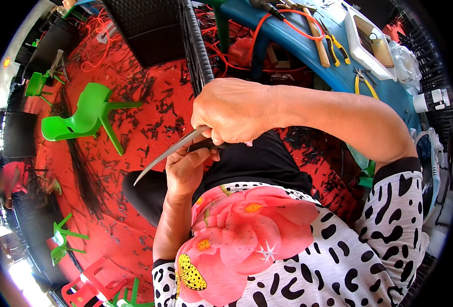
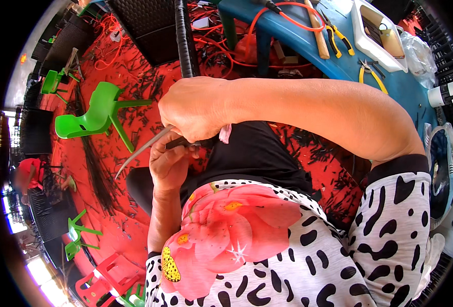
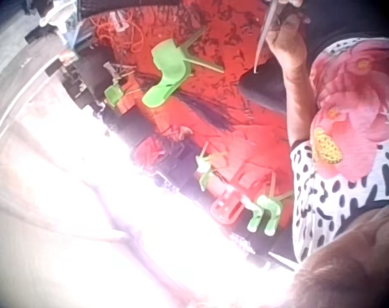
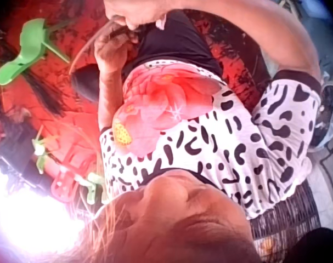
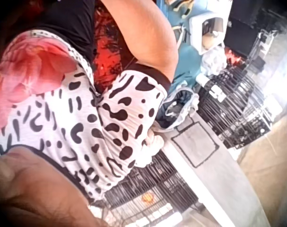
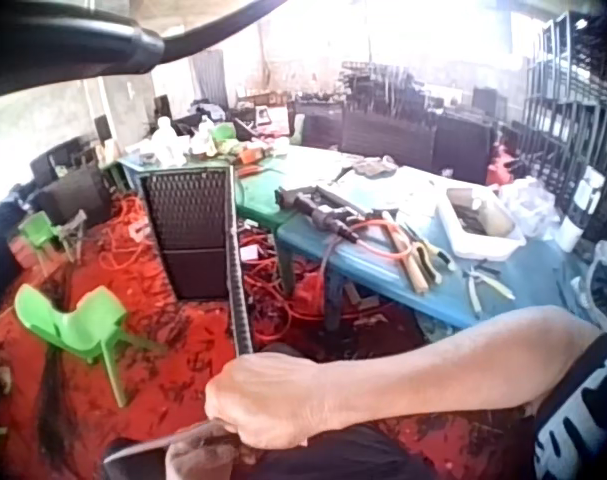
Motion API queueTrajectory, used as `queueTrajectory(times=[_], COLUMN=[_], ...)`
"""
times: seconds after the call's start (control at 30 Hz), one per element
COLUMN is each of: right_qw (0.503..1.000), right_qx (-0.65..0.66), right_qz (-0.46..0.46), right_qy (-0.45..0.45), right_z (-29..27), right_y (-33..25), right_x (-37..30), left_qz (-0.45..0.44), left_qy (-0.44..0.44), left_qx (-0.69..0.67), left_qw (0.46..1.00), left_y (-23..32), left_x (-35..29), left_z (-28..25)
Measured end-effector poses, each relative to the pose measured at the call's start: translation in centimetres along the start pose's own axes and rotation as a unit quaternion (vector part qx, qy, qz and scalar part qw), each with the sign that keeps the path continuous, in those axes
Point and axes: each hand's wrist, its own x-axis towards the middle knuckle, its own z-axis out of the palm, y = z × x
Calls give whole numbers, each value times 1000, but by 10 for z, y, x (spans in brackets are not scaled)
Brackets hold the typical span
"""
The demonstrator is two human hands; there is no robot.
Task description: The person sits on the floor and uses a knife and pliers to trim and adjust black plastic weaving strips on a chair frame. They repeatedly cut the ends of the strips and tuck them into the weave to secure them.
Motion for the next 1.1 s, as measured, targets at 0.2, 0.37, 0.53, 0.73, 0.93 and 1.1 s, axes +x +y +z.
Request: queueTrajectory(times=[0.2,0.37,0.53,0.73,0.93,1.1], right_qw=[998,999,986,982,986,986], right_qx=[-65,-28,110,27,66,80], right_qz=[23,17,33,15,0,-20], right_qy=[-8,6,120,186,156,143], right_z=[-1,7,15,39,37,34], right_y=[-6,5,4,6,11,15], right_x=[6,2,-18,-23,-20,-23], left_qz=[14,23,24,13,26,33], left_qy=[-5,-24,-56,-19,-33,-32], left_qx=[26,-9,26,24,34,18], left_qw=[1000,999,998,999,999,999], left_y=[-3,-5,-6,-5,-2,-7], left_x=[0,0,6,3,3,5], left_z=[-1,-4,-7,-3,-6,-6])
